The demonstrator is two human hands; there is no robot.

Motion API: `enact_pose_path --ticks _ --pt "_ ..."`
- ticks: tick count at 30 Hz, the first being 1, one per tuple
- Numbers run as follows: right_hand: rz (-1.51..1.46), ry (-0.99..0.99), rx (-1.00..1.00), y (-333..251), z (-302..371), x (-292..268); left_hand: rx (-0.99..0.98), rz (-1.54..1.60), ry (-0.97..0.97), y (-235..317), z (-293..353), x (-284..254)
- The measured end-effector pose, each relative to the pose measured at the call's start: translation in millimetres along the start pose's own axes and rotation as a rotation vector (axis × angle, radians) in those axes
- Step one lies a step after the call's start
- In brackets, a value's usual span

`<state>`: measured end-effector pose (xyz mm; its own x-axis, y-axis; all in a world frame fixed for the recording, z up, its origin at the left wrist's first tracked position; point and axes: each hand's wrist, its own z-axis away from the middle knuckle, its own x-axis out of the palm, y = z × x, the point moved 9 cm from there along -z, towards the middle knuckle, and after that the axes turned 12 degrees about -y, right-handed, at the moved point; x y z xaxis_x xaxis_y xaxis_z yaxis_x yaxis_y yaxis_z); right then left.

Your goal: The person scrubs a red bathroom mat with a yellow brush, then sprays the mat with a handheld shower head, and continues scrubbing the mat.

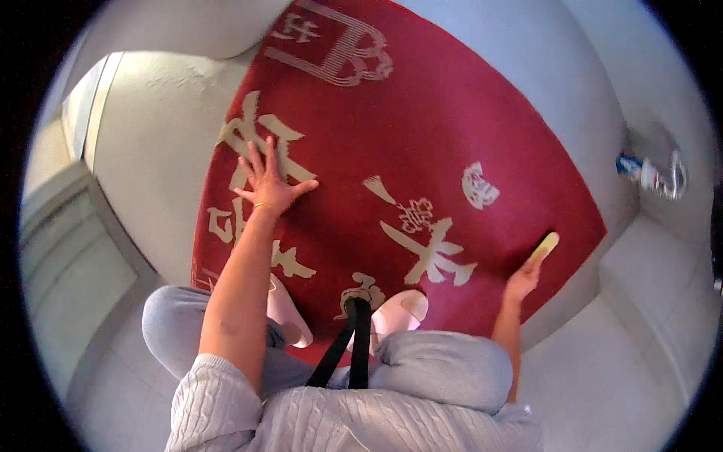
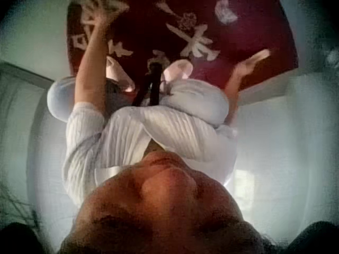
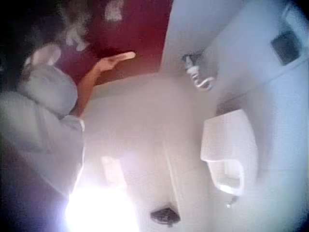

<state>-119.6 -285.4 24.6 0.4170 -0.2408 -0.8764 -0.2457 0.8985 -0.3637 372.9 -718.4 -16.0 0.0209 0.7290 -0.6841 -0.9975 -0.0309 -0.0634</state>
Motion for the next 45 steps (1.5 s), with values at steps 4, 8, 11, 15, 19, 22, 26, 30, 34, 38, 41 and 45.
enact_pose_path --ticks 4,8,11,15,19,22,26,30,34,38,41,45 --pt "0.19 -0.433 -0.569 -175 89 143 -0.016 0.044 -0.071 -23 0 -6" --pt "0.695 -0.727 -1.185 -294 104 189 0.034 0.034 -0.187 -39 -3 0" --pt "0.622 -0.535 -1.05 -346 -17 167 -0.101 0.245 -0.062 -82 0 -9" --pt "0.248 -0.434 -0.81 -449 -50 173 -0.193 0.271 -0.121 -92 6 -12" --pt "0.6 -0.669 -1.085 -482 95 281 -0.149 0.324 -0.175 -90 3 -14" --pt "0.696 -0.902 -1.301 -511 173 307 -0.105 0.349 -0.184 -99 3 -9" --pt "0.613 -0.566 -1.241 -586 56 294 -0.083 0.358 -0.2 -100 3 -6" --pt "0.457 -0.325 -1.128 -608 24 274 -0.066 0.362 -0.168 -107 -1 -1" --pt "0.51 -0.265 -1.101 -601 16 275 -0.027 0.376 -0.158 -102 -1 -5" --pt "0.451 -0.334 -1.09 -606 24 273 -0.031 0.418 -0.166 -109 3 -5" --pt "0.394 -0.242 -1.136 -620 45 269 0.018 0.421 -0.166 -108 5 -2" --pt "0.292 -0.199 -1.181 -638 65 283 0.045 0.478 -0.132 -109 2 -3"
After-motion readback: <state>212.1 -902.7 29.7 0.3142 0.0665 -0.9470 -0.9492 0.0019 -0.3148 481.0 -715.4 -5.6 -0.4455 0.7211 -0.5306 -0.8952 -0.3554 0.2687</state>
